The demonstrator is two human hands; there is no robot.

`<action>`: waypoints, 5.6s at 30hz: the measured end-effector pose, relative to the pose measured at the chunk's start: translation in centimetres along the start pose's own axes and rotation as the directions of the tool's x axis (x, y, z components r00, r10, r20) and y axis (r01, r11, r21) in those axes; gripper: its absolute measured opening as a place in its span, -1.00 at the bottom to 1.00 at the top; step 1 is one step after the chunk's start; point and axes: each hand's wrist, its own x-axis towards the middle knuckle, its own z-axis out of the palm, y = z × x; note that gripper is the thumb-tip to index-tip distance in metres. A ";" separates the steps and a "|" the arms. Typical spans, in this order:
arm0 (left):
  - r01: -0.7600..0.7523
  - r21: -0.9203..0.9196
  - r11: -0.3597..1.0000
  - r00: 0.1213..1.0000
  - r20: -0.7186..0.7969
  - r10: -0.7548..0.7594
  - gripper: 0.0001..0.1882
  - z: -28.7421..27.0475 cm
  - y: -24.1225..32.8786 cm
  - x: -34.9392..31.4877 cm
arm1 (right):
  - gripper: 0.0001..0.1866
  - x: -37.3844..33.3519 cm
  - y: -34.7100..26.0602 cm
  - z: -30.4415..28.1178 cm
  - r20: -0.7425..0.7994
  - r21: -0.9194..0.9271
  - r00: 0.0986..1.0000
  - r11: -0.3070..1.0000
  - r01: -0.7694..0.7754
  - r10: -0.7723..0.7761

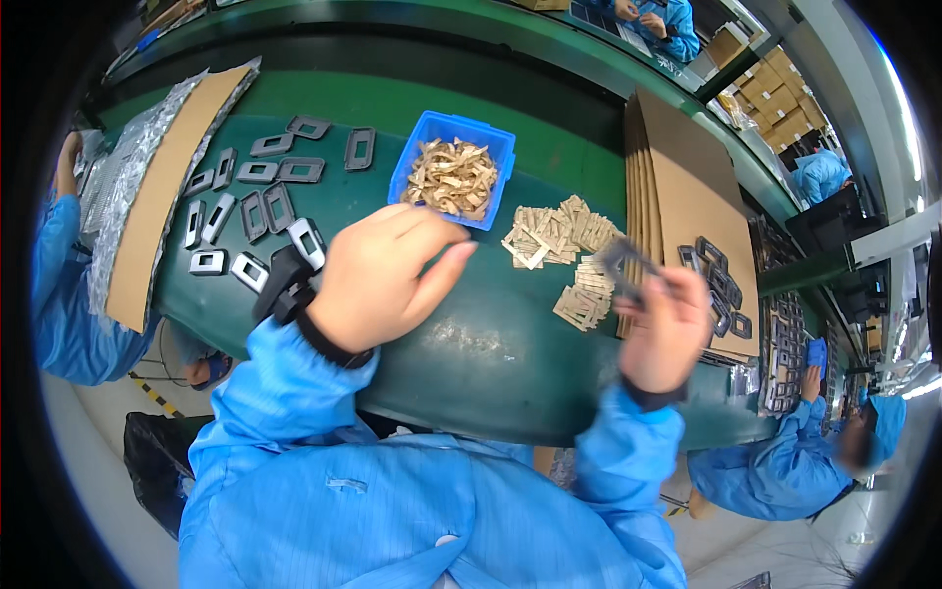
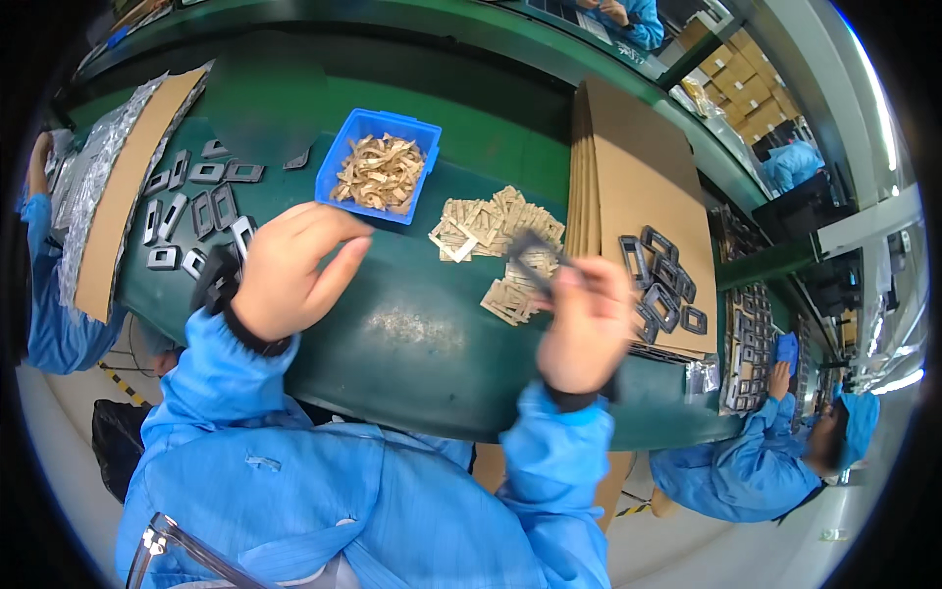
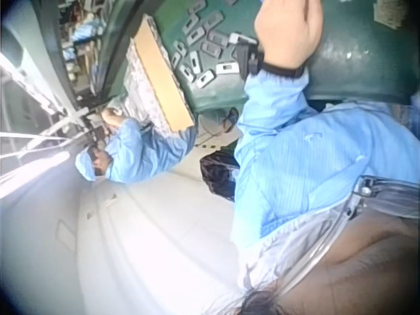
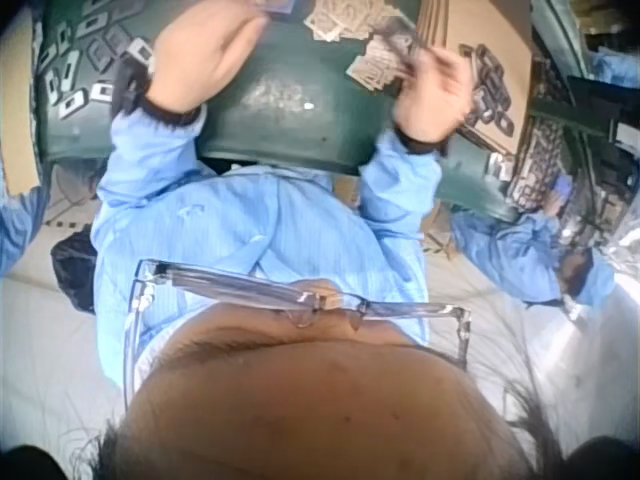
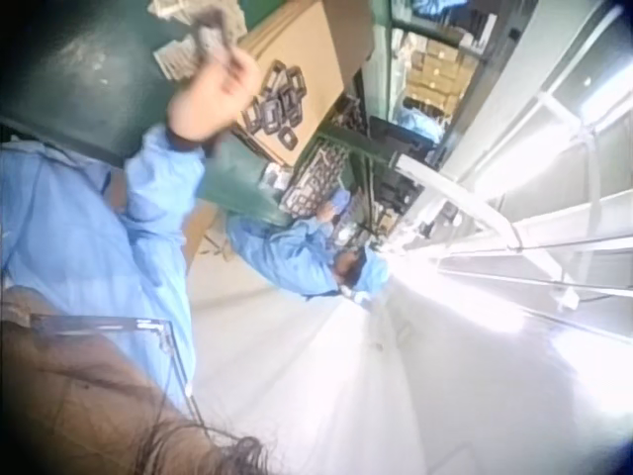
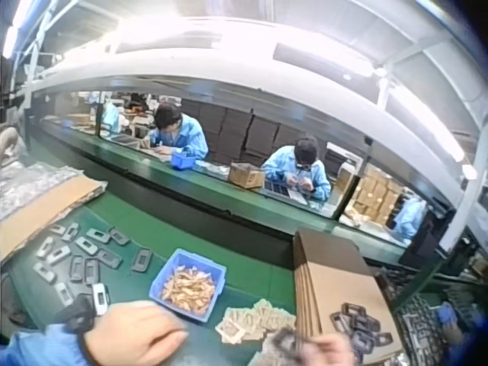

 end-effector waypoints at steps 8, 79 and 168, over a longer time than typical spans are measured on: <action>0.350 0.467 0.812 0.927 -0.044 -0.373 -0.81 -8.6 -4.6 -10.7 | -0.87 8.3 -0.7 -28.7 -0.380 -0.541 0.912 0.837 -0.086 -0.152; 0.183 -0.391 0.902 0.983 0.075 -0.168 -0.90 8.9 -2.6 2.0 | -0.86 3.9 8.0 3.9 0.443 -0.697 0.896 0.639 0.325 0.028; -0.105 -0.225 0.969 0.994 0.001 0.108 -0.89 6.5 -3.8 3.2 | -0.79 1.1 5.4 4.0 0.307 0.082 0.864 0.893 -0.442 0.399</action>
